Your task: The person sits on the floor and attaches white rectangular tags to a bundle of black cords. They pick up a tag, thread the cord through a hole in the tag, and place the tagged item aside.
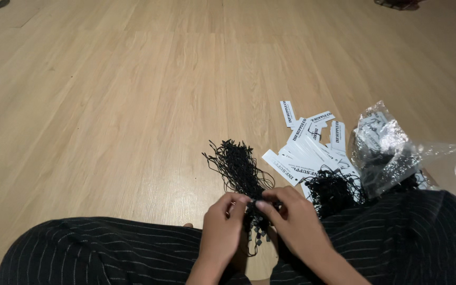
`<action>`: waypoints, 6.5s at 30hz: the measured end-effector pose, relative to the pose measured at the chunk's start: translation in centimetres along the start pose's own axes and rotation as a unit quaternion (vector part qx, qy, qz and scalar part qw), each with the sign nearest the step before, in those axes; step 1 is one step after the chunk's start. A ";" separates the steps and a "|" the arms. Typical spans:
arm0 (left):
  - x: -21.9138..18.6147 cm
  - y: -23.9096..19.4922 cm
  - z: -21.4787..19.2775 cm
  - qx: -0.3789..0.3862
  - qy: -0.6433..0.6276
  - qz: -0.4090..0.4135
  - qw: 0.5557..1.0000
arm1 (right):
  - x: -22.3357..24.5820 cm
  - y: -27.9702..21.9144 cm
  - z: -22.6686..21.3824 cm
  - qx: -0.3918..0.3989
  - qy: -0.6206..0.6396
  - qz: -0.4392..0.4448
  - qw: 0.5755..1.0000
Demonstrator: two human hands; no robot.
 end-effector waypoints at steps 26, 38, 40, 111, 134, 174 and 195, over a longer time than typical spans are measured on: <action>-1.7 -1.3 -1.5 -0.020 -0.152 0.054 0.987 | -3.0 -1.4 -6.2 -0.113 0.351 0.318 0.873; 0.7 -4.0 7.2 0.184 -0.053 0.069 0.979 | 5.4 6.3 -6.8 -0.027 0.218 0.220 0.950; 1.5 -3.4 7.8 0.190 -0.119 0.020 0.974 | 4.3 9.1 -4.2 -0.027 0.301 0.178 0.937; 0.5 -5.7 0.9 0.208 -0.032 -0.161 0.964 | 3.0 -5.9 -0.7 0.133 0.143 -0.058 0.979; 2.1 -1.3 -2.4 -0.069 -0.380 -0.270 0.882 | -3.8 -4.0 -1.0 0.060 0.433 0.280 0.855; -5.1 6.7 -0.1 -0.039 -0.197 -0.151 0.968 | -6.4 -3.0 -1.7 -0.034 0.293 0.387 0.874; -15.8 8.9 0.0 -0.140 -0.042 0.327 0.934 | 6.4 13.7 -3.4 -0.082 0.247 0.106 0.960</action>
Point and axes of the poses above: each hand's wrist, its own y-axis towards the middle knuckle, its own z-axis out of the palm, x = y × z, the point moved 9 cm from there along y, towards the middle knuckle, and after that the axes turned 13 degrees about -x, right-handed, at the moved point
